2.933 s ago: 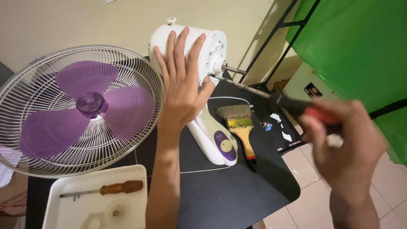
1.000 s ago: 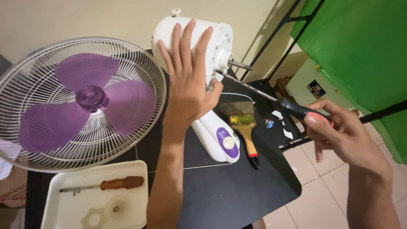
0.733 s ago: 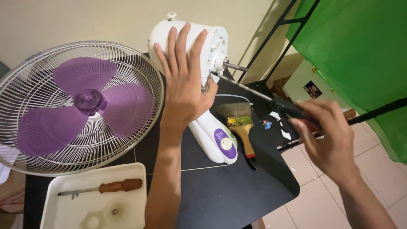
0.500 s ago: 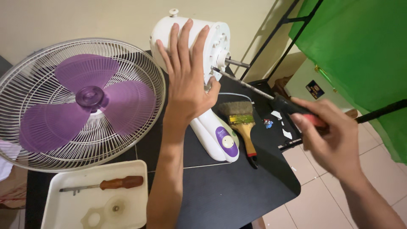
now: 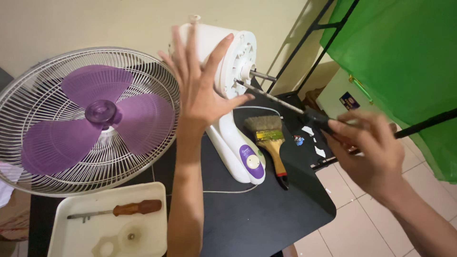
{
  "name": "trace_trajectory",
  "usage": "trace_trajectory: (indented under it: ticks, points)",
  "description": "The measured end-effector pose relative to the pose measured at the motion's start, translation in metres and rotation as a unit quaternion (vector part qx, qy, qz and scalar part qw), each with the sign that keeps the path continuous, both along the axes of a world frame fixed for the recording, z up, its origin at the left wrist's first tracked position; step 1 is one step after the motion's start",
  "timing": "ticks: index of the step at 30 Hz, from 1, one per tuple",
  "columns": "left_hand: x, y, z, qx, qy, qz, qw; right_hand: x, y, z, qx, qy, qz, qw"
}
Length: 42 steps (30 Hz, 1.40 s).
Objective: The person uses a brush to clean the exposed motor housing of a disassembled electric fan, then uses a screwdriver to tighten screws on the motor housing. The fan blades and front grille remain detached on the table.
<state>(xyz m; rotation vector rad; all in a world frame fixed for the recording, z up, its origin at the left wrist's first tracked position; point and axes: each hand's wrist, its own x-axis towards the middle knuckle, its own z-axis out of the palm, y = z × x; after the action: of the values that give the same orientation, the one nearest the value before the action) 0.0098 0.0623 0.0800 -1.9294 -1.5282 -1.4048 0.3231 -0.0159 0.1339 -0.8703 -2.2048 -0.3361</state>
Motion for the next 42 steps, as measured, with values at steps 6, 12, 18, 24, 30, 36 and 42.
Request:
trace_trajectory:
  ticks: [6,12,18,24,30,36,42]
  points:
    - [0.002,0.001,-0.004,-0.004,-0.033,-0.049,0.998,-0.007,-0.006,-0.004,0.153,-0.089,-0.007,0.984]
    - [0.004,-0.009,-0.001,-0.004,-0.044,-0.060,0.997,-0.013,-0.015,-0.006,-0.043,0.025,-0.066,0.997]
    - [0.003,-0.014,0.006,-0.034,-0.025,-0.058,0.997,-0.014,-0.020,0.004,-0.201,0.092,-0.096,0.971]
    - [0.009,-0.023,0.008,0.023,0.009,-0.036,0.999,-0.019,-0.024,0.017,-0.192,0.075,-0.093,0.974]
    - [0.010,-0.022,-0.005,0.033,0.051,-0.003,0.998,-0.022,-0.030,0.015,-0.176,0.092,-0.037,0.979]
    - [0.004,-0.018,-0.008,0.032,0.060,0.001,0.998,-0.020,-0.024,0.011,-0.140,0.026,0.021,0.990]
    - [0.003,-0.012,-0.011,0.041,0.065,0.015,0.997,-0.020,-0.024,0.013,0.030,-0.009,0.016,0.999]
